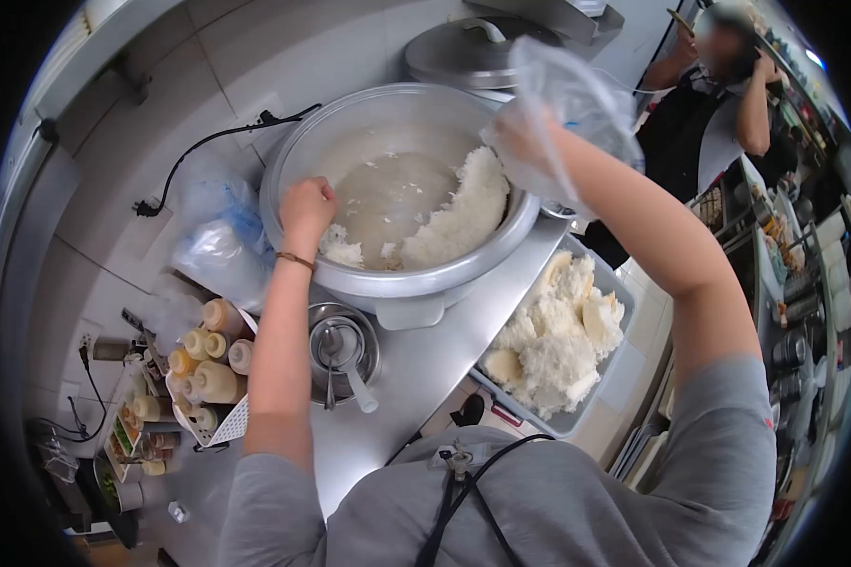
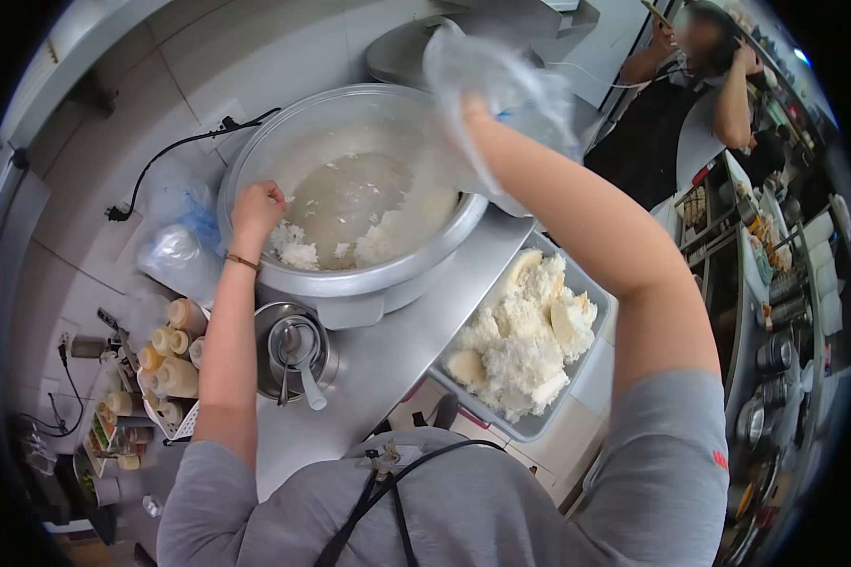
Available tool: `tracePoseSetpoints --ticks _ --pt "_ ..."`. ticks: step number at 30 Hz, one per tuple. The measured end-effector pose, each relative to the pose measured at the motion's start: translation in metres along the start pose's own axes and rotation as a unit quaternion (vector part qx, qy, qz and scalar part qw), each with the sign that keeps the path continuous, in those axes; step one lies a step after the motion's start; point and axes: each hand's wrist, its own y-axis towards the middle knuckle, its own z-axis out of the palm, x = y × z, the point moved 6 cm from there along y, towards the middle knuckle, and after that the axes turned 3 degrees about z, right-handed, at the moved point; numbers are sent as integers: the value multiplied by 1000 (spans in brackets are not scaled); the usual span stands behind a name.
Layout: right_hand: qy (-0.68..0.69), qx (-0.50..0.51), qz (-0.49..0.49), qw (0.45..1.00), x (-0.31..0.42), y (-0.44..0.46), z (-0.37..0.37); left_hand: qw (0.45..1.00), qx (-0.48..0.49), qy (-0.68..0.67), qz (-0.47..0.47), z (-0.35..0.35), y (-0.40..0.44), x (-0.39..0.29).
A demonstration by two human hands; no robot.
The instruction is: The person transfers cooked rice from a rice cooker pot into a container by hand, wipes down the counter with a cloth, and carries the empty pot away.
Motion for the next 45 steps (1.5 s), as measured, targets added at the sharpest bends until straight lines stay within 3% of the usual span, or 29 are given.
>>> tracePoseSetpoints --ticks 2,4,7,8,9,10,11,12,13,15,19,20,21,22,24,26,27,29,30,32,33,36,37,39,40,41,45 --pt "1 69 19 997 11 20 39 998 3 -10 -65 1 -1 6" --pt "101 146 86 980 5 25 77 996 -15 -14 -82 -2 0 10" --pt "340 254 266 866 -10 21 123 993 -41 -45 -105 -4 0 11" --pt "390 263 292 832 -11 20 128 991 -44 -52 -113 -5 0 10" --pt "402 238 283 838 -9 22 130 990 -45 -58 -120 -6 0 10" --pt "413 214 273 842 -2 23 122 990 -44 -60 -123 -8 -1 9" --pt "310 159 115 930 16 44 111 990 -48 -60 -118 -11 -2 6" --pt "193 97 -49 975 41 56 101 991 -52 -60 -112 -13 -2 5" --pt "194 98 -51 975 60 69 95 990 -52 -60 -115 -13 -2 5" --pt "-10 129 -105 986 101 89 77 989 -47 -56 -127 -13 -3 6" --pt "54 26 -151 987 98 116 87 988 -32 -36 -149 -13 -6 8" --pt "74 -67 -125 987 83 111 65 988 -31 -40 -147 -13 -6 7" --pt "50 -72 -86 992 82 106 29 988 -31 -45 -144 -13 -7 6" --pt "25 -75 -46 996 82 100 -9 988 -31 -46 -146 -14 -7 6" --pt "-44 12 3 999 84 96 -48 988 -25 -52 -146 -14 -7 6" --pt "-289 81 -180 937 91 99 -42 988 -20 -48 -148 -17 -7 4" --pt "-288 82 -181 937 91 101 -42 988 -15 -43 -148 -17 -8 3" --pt "-168 218 -127 953 105 96 -59 988 -11 -47 -146 -18 -8 4" --pt "-167 219 -127 953 93 102 -40 988 -8 -52 -142 -17 -8 3" --pt "-173 -7 -312 934 83 113 -8 988 -11 -54 -143 -18 -8 3" --pt "-171 -5 -313 934 85 114 -8 988 -15 -56 -143 -18 -8 3" --pt "-326 -92 -450 826 118 95 -22 988 -34 -51 -139 -15 -6 5" --pt "-482 -155 -484 714 130 87 -25 988 -33 -51 -139 -16 -6 4" --pt "-617 -212 -498 571 133 94 -9 988 -30 -52 -139 -18 -6 3" --pt "-414 -68 -449 789 126 119 7 989 -30 -52 -139 -18 -6 2" --pt "-165 84 -351 918 121 136 14 988 -31 -57 -138 -18 -6 2" --pt "-70 164 -304 936 127 149 32 988 -33 -63 -140 -17 -5 3"
